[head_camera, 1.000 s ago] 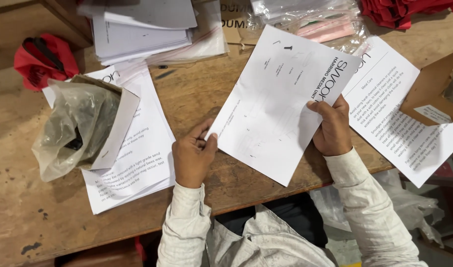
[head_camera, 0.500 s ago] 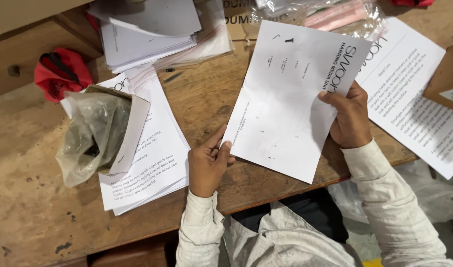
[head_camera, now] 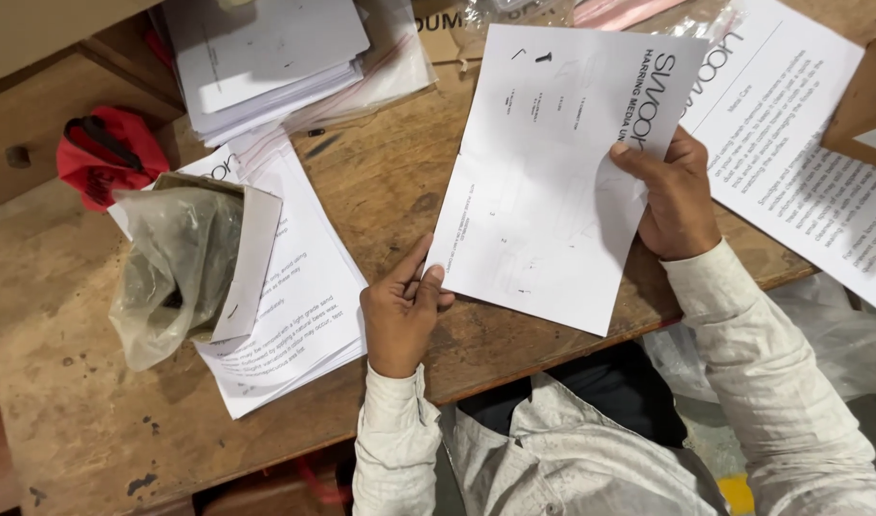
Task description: The recorder is packaging furniture hardware and care instruction sheets into red bags and white envelopes at a workbench.
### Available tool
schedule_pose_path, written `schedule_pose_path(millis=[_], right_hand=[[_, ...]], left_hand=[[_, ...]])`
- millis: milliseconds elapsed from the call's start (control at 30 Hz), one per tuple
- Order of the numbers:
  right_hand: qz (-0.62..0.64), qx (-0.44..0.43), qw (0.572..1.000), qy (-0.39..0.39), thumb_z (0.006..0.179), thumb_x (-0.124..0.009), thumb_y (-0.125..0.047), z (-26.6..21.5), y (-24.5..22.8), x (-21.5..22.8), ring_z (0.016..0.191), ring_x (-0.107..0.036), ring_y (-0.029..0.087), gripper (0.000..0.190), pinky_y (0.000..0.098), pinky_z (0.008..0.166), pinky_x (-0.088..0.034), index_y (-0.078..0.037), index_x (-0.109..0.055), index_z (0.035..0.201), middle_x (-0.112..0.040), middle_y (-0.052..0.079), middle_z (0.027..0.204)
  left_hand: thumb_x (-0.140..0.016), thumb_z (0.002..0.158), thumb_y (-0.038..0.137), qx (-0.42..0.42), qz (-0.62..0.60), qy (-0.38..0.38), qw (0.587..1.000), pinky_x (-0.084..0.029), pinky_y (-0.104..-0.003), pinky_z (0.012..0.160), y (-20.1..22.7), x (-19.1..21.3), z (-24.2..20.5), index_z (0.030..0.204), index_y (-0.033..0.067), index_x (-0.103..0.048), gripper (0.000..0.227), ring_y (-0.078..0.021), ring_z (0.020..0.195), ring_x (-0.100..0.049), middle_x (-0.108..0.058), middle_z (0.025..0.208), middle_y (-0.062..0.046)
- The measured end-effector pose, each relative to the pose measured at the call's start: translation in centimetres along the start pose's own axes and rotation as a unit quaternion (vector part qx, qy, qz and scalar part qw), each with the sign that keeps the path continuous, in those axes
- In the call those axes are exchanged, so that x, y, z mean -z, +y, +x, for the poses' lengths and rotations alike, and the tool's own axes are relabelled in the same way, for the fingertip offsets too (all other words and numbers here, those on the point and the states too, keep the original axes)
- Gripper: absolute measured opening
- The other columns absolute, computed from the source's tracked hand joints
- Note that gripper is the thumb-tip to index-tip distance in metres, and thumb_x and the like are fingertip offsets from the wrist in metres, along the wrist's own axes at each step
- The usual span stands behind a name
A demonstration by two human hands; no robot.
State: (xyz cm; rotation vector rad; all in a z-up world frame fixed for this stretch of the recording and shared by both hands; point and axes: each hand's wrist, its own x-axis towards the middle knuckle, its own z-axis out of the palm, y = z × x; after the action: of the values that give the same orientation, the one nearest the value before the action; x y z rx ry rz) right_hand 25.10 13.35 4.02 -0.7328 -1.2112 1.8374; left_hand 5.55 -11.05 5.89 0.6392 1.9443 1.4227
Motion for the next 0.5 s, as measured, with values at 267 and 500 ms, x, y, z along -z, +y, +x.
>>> schedule_pose_path(millis=[267,500], right_hand=[[-0.033,0.012,0.999,0.002,0.101,-0.063,0.004,-0.04,0.10,0.19,0.106,-0.070,0.014,0.028,0.0313,0.098,-0.058,0.000,-0.063,0.129,-0.073,0.009,0.119],[-0.028,0.002,1.000,0.010,0.097,-0.064,0.010,0.11,0.15,0.65,0.102,-0.070,0.014,0.029,0.0301,0.096,-0.057,0.001,-0.066,0.125,-0.073,0.011,0.116]], left_hand=[[-0.070,0.095,0.011,0.013,-0.003,0.003,1.000,-0.063,-0.022,0.060,0.34,0.09,-0.11,0.134,0.0053,-0.067,0.039,-0.0101,0.067,-0.075,-0.082,0.093,-0.012],[-0.070,0.095,0.012,0.008,0.018,0.014,1.000,-0.062,-0.022,0.060,0.08,0.01,-0.01,0.131,0.0041,-0.068,0.037,-0.0108,0.066,-0.076,-0.082,0.090,-0.013]])
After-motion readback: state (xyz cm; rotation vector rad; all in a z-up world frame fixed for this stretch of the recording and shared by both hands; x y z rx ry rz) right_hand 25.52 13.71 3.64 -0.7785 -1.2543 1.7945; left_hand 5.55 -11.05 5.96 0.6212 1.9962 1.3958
